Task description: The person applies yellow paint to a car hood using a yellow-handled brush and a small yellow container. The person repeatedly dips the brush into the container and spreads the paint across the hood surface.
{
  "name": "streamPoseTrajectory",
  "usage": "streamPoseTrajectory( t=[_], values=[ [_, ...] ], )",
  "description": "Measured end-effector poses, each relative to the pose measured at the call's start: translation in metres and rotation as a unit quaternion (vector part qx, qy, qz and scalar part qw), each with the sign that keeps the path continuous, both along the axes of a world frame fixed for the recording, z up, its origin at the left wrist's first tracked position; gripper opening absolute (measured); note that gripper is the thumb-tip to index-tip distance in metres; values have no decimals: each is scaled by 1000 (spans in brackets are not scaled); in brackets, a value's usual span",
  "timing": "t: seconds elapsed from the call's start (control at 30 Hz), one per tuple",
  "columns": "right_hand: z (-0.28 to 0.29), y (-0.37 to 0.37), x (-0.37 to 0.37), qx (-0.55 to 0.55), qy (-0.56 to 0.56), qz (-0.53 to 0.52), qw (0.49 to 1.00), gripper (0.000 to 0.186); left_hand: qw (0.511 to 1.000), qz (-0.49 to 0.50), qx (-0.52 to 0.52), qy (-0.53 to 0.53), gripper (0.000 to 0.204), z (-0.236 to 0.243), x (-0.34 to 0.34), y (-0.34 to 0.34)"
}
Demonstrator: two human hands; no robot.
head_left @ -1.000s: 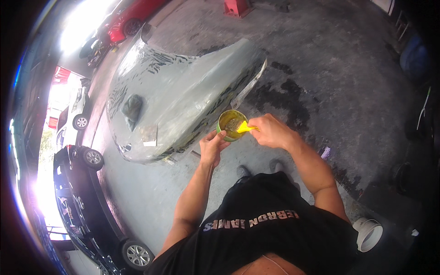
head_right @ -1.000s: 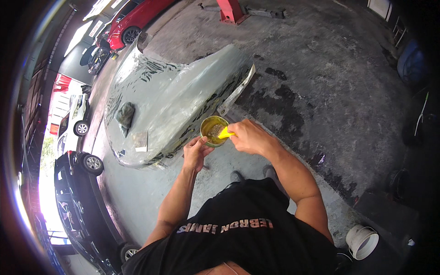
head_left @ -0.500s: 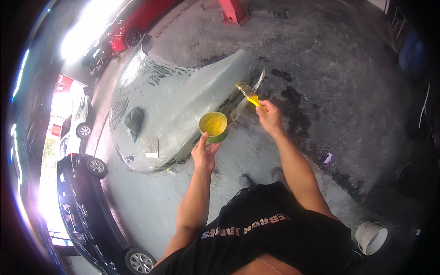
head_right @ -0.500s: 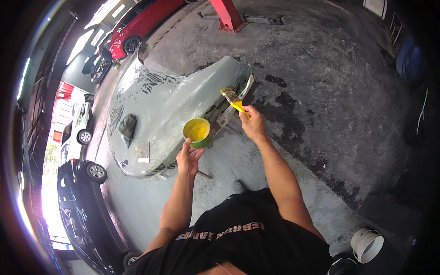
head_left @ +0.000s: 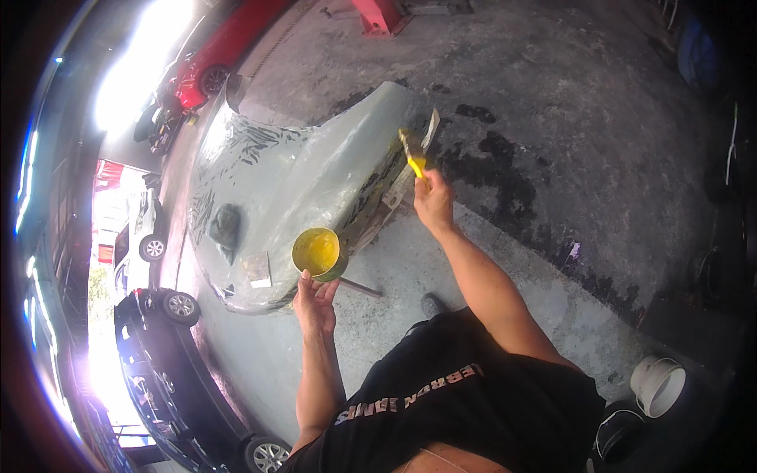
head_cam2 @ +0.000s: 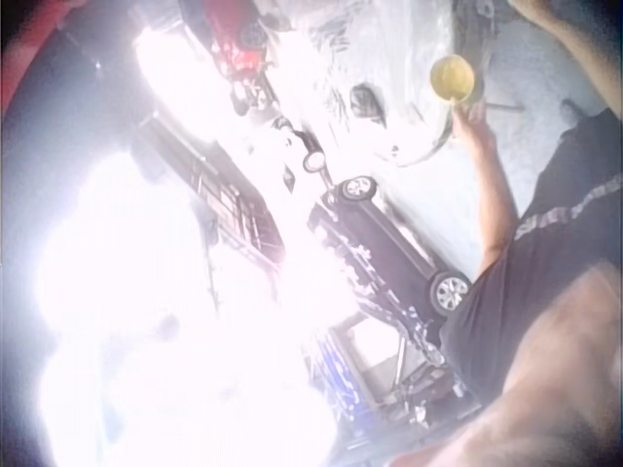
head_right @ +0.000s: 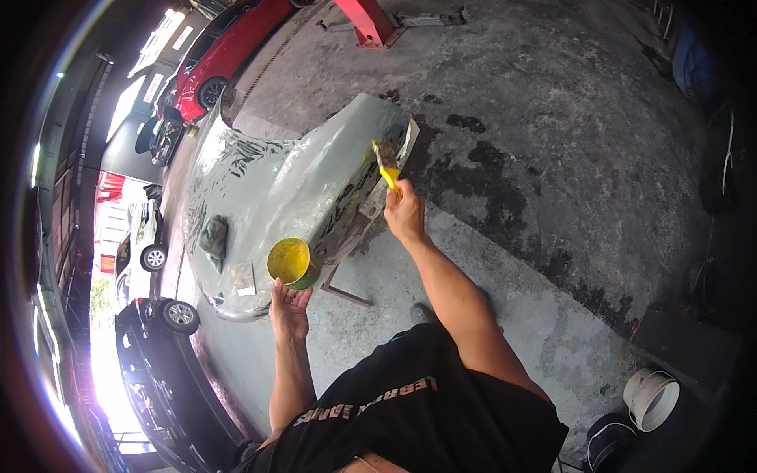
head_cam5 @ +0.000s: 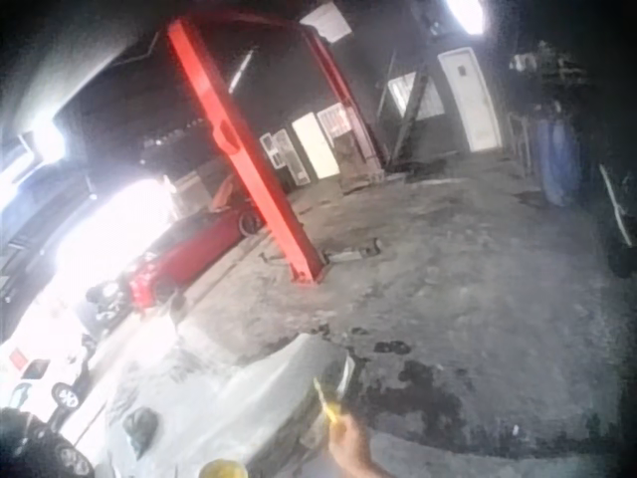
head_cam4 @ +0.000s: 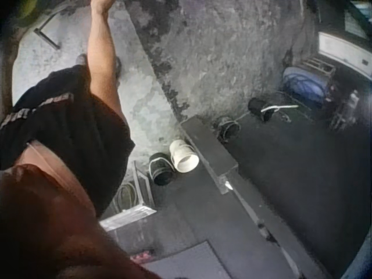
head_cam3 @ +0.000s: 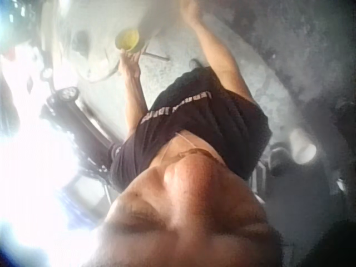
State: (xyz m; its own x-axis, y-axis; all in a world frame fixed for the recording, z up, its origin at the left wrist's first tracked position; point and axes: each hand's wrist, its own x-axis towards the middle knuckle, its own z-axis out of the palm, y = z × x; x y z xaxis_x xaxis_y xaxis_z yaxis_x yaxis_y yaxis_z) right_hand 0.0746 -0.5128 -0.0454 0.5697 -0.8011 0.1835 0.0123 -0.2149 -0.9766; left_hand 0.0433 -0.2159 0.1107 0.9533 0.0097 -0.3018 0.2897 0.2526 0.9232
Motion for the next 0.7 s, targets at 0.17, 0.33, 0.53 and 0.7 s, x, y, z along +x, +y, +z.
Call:
streamPoseTrajectory(
  t=[0.17, 0.33, 0.53, 0.7],
  values=[
    [1, 14, 7, -15, 38, 39, 998, 17, 1000, -4, 3, -4, 47, 9, 1, -5],
    [2, 62, -44, -23, 61, 171, 983, 15, 1000, -2, 5, -8, 47, 7, 3, -4],
    [27, 22, -31, -42, 50, 104, 992, 18, 1000, -5, 3, 1, 46, 6, 1, -4],
    [29, 47, -33, -75, 75, 173, 979, 17, 1000, -12, 7, 2, 48, 5, 1, 1]
  ],
)
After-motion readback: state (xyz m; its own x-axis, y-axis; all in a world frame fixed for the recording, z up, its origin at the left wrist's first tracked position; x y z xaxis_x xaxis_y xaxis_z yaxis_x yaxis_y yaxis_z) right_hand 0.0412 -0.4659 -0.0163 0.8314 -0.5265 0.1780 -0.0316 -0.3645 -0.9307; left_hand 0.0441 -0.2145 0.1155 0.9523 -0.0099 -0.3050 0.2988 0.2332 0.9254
